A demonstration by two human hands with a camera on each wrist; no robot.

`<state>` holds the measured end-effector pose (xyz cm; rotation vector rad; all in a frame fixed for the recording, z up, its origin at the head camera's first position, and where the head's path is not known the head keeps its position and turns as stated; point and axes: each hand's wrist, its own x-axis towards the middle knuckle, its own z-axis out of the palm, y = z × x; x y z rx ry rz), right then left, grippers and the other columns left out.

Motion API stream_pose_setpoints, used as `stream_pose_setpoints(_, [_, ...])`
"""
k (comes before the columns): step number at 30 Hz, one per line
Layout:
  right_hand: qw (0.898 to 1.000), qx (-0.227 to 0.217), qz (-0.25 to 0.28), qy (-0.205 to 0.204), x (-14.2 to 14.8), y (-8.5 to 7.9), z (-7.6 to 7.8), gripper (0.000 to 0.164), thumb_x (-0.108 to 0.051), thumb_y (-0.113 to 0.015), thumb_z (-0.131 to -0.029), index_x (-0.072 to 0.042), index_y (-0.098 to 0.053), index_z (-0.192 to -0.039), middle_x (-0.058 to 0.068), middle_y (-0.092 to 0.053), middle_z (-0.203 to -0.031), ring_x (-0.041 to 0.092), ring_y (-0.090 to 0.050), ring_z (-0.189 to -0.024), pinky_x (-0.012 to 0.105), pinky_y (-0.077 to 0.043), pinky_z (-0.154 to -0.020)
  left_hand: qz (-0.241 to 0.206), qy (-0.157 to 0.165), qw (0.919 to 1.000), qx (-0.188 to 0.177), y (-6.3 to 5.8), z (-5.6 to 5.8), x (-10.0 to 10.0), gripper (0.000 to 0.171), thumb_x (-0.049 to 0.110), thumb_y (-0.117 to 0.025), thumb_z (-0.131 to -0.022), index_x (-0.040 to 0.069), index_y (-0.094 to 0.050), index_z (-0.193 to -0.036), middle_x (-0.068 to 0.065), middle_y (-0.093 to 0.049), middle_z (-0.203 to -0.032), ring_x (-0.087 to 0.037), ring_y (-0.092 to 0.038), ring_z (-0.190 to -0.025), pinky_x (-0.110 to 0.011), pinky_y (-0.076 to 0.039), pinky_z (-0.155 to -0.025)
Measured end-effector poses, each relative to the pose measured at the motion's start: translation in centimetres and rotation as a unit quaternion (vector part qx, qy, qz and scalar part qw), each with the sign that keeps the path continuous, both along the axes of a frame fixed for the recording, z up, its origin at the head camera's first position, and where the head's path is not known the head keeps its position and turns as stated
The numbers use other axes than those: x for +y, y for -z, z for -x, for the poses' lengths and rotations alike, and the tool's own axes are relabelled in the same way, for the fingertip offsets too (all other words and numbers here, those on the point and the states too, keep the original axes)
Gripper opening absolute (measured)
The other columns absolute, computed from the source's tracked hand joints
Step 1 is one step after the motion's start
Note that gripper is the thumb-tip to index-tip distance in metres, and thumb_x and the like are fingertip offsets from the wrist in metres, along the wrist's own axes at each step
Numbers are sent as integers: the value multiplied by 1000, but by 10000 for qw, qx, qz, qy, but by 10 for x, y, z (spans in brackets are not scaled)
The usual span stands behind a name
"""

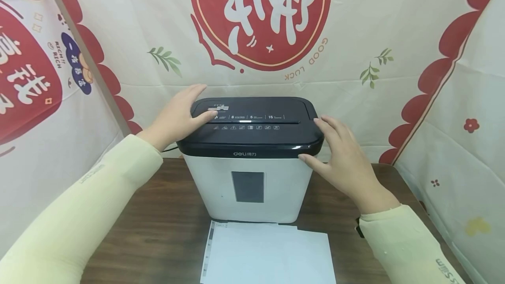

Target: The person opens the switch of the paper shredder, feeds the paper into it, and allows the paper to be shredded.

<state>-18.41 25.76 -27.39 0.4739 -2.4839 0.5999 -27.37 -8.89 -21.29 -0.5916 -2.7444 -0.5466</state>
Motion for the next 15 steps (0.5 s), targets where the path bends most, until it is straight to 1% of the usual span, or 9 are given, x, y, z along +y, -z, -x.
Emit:
stream_pose_setpoints(4, [10000, -38, 69, 58, 1, 2, -2, 87, -22, -84, -73, -3, -38, -145, 23, -36, -146, 49, -34, -129, 70, -32, -96, -398, 84, 9990, 172, 6, -10, -11, 76, 49, -61, -89, 15, -33, -150, -6, -32, -154, -25, -29, -141, -47, -26, -114])
stream_pose_setpoints(9, [9998, -16, 180, 70, 3, 6, -4, 87, -21, -83, -74, -2, -37, -146, 22, -35, -147, 48, -33, -131, 68, -30, -99, -750, 227, 9963, 359, 17, -19, -25, 75, 46, -62, -90, 12, -34, -150, -8, -33, -153, -25, -29, -141, -48, -25, -114])
stream_pose_setpoints(15, [9994, 161, 294, -23, 7, 11, -5, 87, -18, -83, -73, -2, -37, -146, 22, -36, -147, 47, -34, -131, 66, -27, -103, -1150, 222, 9917, 535, 31, -28, -39, 72, 43, -63, -90, 10, -35, -148, -10, -33, -153, -29, -30, -140, -52, -26, -112])
